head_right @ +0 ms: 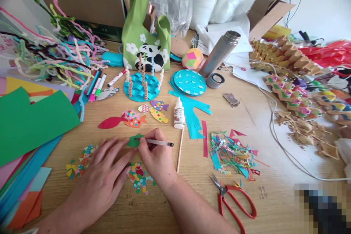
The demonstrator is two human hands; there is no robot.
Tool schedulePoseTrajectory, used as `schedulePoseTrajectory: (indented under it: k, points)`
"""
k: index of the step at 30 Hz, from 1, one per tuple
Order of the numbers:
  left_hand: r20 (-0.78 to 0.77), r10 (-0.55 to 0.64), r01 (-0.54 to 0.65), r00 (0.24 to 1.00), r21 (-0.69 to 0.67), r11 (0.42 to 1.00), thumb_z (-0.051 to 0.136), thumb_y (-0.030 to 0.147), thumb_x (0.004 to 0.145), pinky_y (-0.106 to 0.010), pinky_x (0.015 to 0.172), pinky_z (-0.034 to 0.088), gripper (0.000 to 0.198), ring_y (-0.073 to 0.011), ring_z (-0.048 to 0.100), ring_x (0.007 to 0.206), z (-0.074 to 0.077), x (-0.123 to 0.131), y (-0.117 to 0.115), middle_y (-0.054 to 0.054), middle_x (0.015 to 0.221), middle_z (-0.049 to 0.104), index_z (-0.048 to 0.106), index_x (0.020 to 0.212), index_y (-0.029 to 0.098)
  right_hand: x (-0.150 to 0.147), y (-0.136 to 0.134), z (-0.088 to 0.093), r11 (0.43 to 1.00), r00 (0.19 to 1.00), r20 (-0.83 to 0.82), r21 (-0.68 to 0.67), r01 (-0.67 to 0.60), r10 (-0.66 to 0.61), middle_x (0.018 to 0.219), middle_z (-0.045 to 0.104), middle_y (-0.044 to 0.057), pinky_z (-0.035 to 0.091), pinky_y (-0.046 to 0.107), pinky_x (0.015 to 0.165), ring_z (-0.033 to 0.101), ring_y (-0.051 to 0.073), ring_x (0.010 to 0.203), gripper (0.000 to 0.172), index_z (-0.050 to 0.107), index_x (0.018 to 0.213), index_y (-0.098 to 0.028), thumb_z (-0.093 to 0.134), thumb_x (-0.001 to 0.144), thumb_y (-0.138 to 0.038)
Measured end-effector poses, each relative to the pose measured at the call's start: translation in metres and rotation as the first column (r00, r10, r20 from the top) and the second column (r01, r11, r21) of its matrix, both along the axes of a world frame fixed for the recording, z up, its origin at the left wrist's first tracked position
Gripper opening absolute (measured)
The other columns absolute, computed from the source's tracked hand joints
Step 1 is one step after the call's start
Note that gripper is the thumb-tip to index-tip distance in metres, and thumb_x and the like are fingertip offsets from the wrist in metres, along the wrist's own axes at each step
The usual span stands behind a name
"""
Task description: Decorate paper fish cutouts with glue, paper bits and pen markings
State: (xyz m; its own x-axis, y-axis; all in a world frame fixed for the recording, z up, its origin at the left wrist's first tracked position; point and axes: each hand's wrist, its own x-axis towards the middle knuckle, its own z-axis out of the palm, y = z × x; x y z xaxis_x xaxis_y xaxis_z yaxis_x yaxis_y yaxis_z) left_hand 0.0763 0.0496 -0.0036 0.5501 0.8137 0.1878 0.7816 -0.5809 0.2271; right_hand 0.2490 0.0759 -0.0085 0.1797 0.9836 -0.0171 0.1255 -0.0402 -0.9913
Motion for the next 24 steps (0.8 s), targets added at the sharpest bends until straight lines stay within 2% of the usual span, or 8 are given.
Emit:
schedulePoseTrajectory:
  k: [24]
  points:
    - [0.007, -0.008, 0.008, 1.000, 0.000, 1.000, 0.051, 0.020, 0.094, -0.063, 0.112, 0.036, 0.043, -0.0351, 0.037, 0.136, 0.0008, 0.0001, 0.0002, -0.011, 0.145, 0.047, 0.054, 0.137, 0.023, -0.0003, 0.0008, 0.0032, 1.000, 1.000, -0.007, 0.017, 0.005, -0.005, 0.060, 0.049, -0.005, 0.032, 0.021, 0.045, 0.043, 0.010, 0.050, 0.014, 0.051, 0.072, -0.021, 0.061, 0.081, -0.023]
